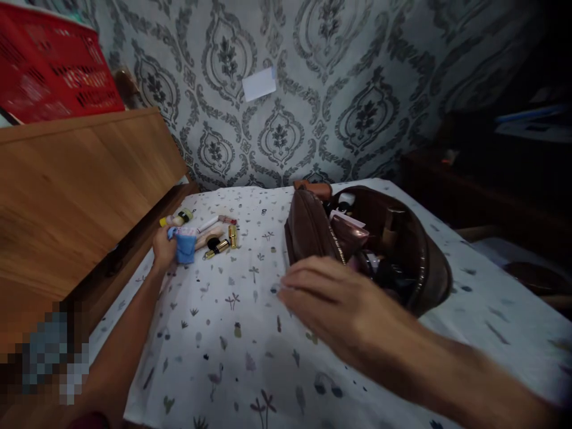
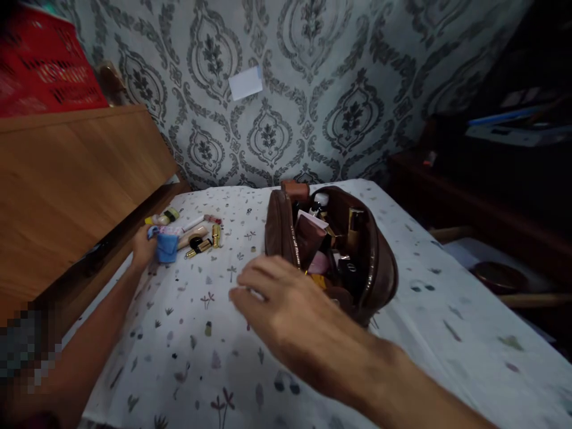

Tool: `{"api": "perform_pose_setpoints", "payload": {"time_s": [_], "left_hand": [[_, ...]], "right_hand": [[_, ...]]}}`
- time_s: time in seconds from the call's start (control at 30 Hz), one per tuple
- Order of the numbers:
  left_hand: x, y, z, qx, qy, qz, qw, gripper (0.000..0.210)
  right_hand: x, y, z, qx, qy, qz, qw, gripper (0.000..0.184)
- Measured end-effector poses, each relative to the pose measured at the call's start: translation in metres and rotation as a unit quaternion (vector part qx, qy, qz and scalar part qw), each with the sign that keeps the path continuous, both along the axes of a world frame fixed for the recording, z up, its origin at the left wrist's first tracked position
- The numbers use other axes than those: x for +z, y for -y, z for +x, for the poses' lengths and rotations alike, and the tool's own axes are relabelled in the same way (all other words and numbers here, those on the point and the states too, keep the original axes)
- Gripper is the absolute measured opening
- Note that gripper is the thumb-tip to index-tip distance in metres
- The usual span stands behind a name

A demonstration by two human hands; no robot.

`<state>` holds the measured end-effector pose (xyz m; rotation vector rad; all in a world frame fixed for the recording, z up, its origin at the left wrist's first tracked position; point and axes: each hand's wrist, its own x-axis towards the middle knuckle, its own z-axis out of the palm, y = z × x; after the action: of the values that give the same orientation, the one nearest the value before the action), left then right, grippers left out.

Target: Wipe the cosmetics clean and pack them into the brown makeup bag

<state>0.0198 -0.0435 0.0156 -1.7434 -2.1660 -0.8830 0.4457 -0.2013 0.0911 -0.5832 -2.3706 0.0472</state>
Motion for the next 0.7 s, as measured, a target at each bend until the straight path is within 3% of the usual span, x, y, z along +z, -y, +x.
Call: {"api": "perform_pose_setpoints", "payload": {"time_s": [0.17,0.4,0.53,0.7], "left_hand": [[0.013,-0.040,-0.026,0.076,-0.036,-0.036,0.996,0.044],[0.007,-0.092,-0.017,0.049,-0.088,-0.112,0.989,0.040],[0.003,-0.101,-0.016,0.045,-0.083,-0.139,0.986,0.036],[0.010,-0.087,-0.019,0.031,-0.078,-0.122,0.989,0.034]], "right_hand": [[-0.053,-0.003,-0.054,0.045,0.068,-0.109,0.991,0.017],[-0.101,-0.015,-0.091,0.053,0.085,-0.207,0.973,0.019],[-0.116,-0.015,-0.090,0.057,0.022,-0.239,0.969,0.021],[-0.120,-0.015,-0.088,0.069,-0.009,-0.260,0.963,0.021]]}}
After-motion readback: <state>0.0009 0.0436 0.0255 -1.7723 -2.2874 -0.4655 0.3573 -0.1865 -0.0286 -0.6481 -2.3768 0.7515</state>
